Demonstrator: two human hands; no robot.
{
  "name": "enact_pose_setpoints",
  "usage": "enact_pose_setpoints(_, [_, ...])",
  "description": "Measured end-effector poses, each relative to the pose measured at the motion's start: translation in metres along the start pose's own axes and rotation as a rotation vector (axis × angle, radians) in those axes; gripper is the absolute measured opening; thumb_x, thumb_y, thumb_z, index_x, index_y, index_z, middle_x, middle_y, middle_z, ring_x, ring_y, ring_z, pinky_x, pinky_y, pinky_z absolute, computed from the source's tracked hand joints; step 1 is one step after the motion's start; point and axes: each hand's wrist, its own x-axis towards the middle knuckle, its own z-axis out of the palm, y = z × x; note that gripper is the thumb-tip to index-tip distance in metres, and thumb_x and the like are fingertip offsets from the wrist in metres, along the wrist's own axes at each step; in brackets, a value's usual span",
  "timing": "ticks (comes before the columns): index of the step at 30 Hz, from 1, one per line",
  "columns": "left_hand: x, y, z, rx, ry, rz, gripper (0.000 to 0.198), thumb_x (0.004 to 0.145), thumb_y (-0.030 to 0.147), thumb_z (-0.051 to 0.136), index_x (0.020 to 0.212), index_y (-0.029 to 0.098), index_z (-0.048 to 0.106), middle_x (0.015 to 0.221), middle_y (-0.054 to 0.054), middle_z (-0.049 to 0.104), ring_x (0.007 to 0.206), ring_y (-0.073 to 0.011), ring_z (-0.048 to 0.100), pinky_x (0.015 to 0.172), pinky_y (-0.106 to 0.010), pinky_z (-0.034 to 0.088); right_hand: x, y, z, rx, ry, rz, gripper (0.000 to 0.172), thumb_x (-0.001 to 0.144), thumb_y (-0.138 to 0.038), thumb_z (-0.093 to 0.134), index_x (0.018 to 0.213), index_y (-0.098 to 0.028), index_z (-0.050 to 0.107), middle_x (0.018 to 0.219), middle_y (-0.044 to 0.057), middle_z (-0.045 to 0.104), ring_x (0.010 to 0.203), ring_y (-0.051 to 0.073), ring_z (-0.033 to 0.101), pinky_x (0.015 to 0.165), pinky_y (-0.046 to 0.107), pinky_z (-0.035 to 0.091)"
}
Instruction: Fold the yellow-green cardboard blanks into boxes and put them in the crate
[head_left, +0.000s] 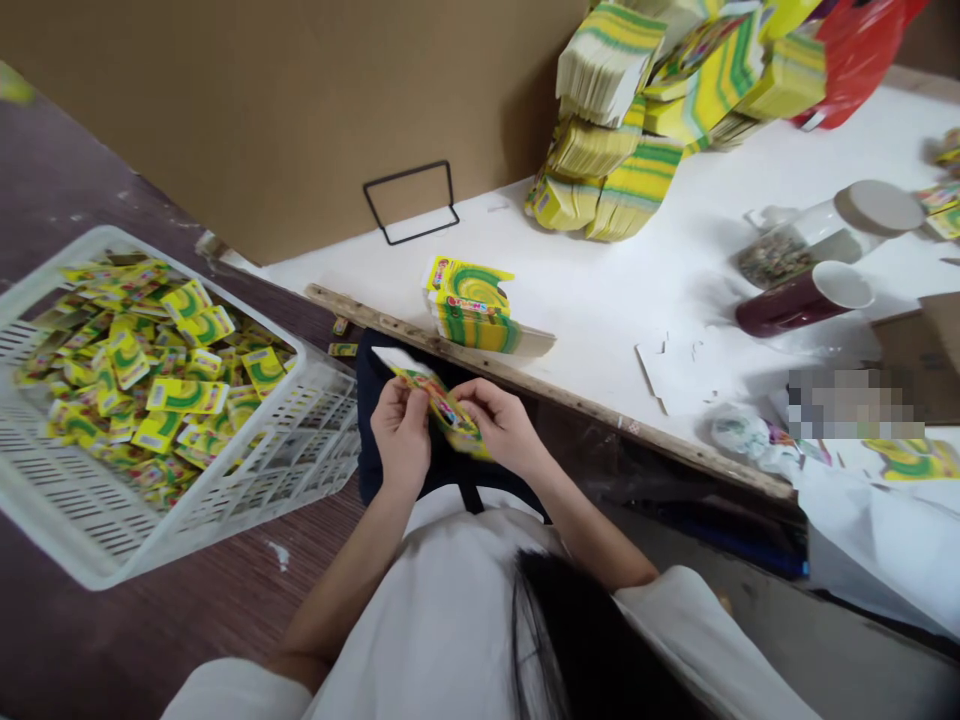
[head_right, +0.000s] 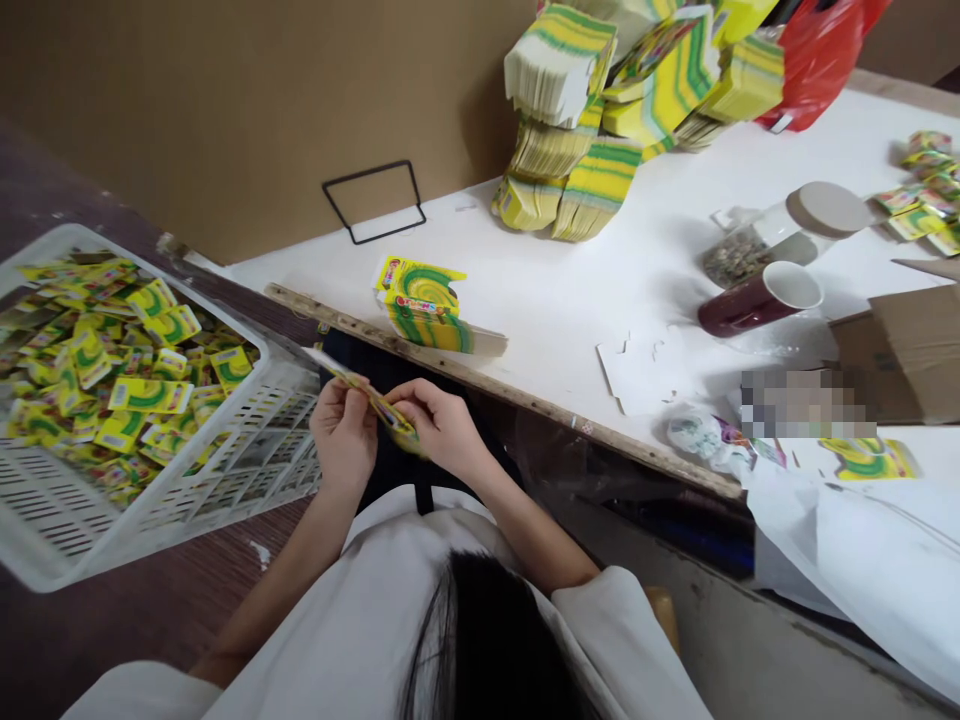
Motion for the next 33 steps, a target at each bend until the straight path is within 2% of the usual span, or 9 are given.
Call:
enact_pose_setpoints(5, [0.000, -0.004, -0.006, 0.047, 0.001, -0.010, 0.033, 0.074, 0.047, 0.083, 0.080, 0.018, 0.070, 0.075, 0.001, 0.067, 0.064, -0.0100, 0.059, 0.063, -0.020, 0.050, -0.006, -0.001, -0.002, 0.289, -0.056, 0.149, 0.053, 0.087, -0.072, 0.058, 0.103, -0.023, 0.065, 0.085, 0.001, 0.063, 0.073, 0.016, 0.058, 0.066, 0.028, 0.049])
enact_pose_setpoints(8, [-0.005, 0.000, -0.004, 0.028, -0.057, -0.080, 0.035, 0.075, 0.049, 0.082, 0.091, 0.020, 0.072, 0.079, 0.000, 0.068, 0.067, -0.0107, 0.062, 0.065, -0.021, 0.051, -0.006, -0.002, -0.003, 0.326, -0.115, 0.162, 0.050, 0.083, -0.065, 0.070, 0.111, -0.024, 0.064, 0.081, -0.001, 0.057, 0.070, 0.014, 0.053, 0.065, 0.027, 0.046])
enact_pose_setpoints(11, [-0.011, 0.006, 0.001, -0.024, -0.141, -0.106, 0.054, 0.073, 0.067, 0.076, 0.101, 0.021, 0.070, 0.094, -0.006, 0.070, 0.084, -0.0185, 0.067, 0.074, -0.029, 0.055, -0.007, 0.000, 0.001, 0.268, -0.126, 0.128, 0.048, 0.080, -0.060, 0.076, 0.107, -0.024, 0.061, 0.080, -0.002, 0.054, 0.069, 0.013, 0.049, 0.064, 0.026, 0.043])
enact_pose_setpoints(13, [-0.012, 0.009, 0.005, -0.050, -0.138, -0.081, 0.064, 0.070, 0.079, 0.069, 0.101, 0.022, 0.068, 0.097, -0.007, 0.068, 0.090, -0.0220, 0.066, 0.079, -0.033, 0.056, -0.009, 0.004, 0.008, 0.173, -0.107, 0.079, 0.046, 0.082, -0.059, 0.075, 0.108, -0.024, 0.060, 0.080, -0.003, 0.053, 0.067, 0.012, 0.048, 0.062, 0.026, 0.041])
enact_pose_setpoints(17, [-0.008, 0.007, 0.011, -0.143, -0.016, -0.055, 0.061, 0.070, 0.081, 0.067, 0.088, 0.024, 0.061, 0.078, 0.000, 0.054, 0.069, -0.0146, 0.056, 0.068, -0.027, 0.053, -0.013, 0.012, 0.018, 0.083, -0.155, 0.042, 0.059, 0.074, -0.058, 0.082, 0.116, -0.025, 0.060, 0.090, -0.001, 0.057, 0.075, 0.014, 0.051, 0.066, 0.027, 0.044])
enact_pose_setpoints(21, [-0.003, 0.002, 0.012, -0.149, -0.017, -0.070, 0.058, 0.070, 0.080, 0.068, 0.085, 0.024, 0.057, 0.073, 0.002, 0.049, 0.061, -0.0120, 0.049, 0.060, -0.023, 0.049, -0.007, 0.018, 0.014, 0.103, -0.147, 0.098, 0.063, 0.065, -0.058, 0.088, 0.110, -0.024, 0.060, 0.085, -0.003, 0.057, 0.071, 0.013, 0.050, 0.063, 0.026, 0.041])
enact_pose_setpoints(26, [-0.005, -0.003, 0.016, -0.054, -0.052, -0.088, 0.063, 0.076, 0.084, 0.057, 0.094, 0.024, 0.065, 0.089, -0.006, 0.067, 0.089, -0.0220, 0.067, 0.078, -0.033, 0.058, 0.000, 0.015, 0.010, 0.264, -0.091, 0.151, 0.056, 0.067, -0.054, 0.087, 0.104, -0.024, 0.058, 0.087, -0.001, 0.061, 0.075, 0.014, 0.056, 0.066, 0.028, 0.044])
enact_pose_setpoints(30, [-0.009, -0.010, 0.017, -0.045, -0.124, -0.099, 0.063, 0.079, 0.083, 0.055, 0.098, 0.026, 0.070, 0.096, -0.009, 0.073, 0.103, -0.0280, 0.070, 0.084, -0.041, 0.060, -0.002, 0.014, 0.014, 0.308, -0.028, 0.149, 0.050, 0.068, -0.048, 0.087, 0.100, -0.024, 0.056, 0.088, 0.000, 0.061, 0.080, 0.015, 0.058, 0.066, 0.027, 0.045])
enact_pose_setpoints(33, [-0.008, -0.009, 0.014, -0.042, -0.155, -0.061, 0.058, 0.082, 0.079, 0.057, 0.106, 0.028, 0.071, 0.106, -0.009, 0.074, 0.110, -0.0283, 0.069, 0.089, -0.042, 0.060, -0.003, 0.015, 0.014, 0.272, -0.052, 0.168, 0.049, 0.067, -0.041, 0.088, 0.098, -0.024, 0.054, 0.089, -0.001, 0.061, 0.078, 0.014, 0.058, 0.065, 0.026, 0.045])
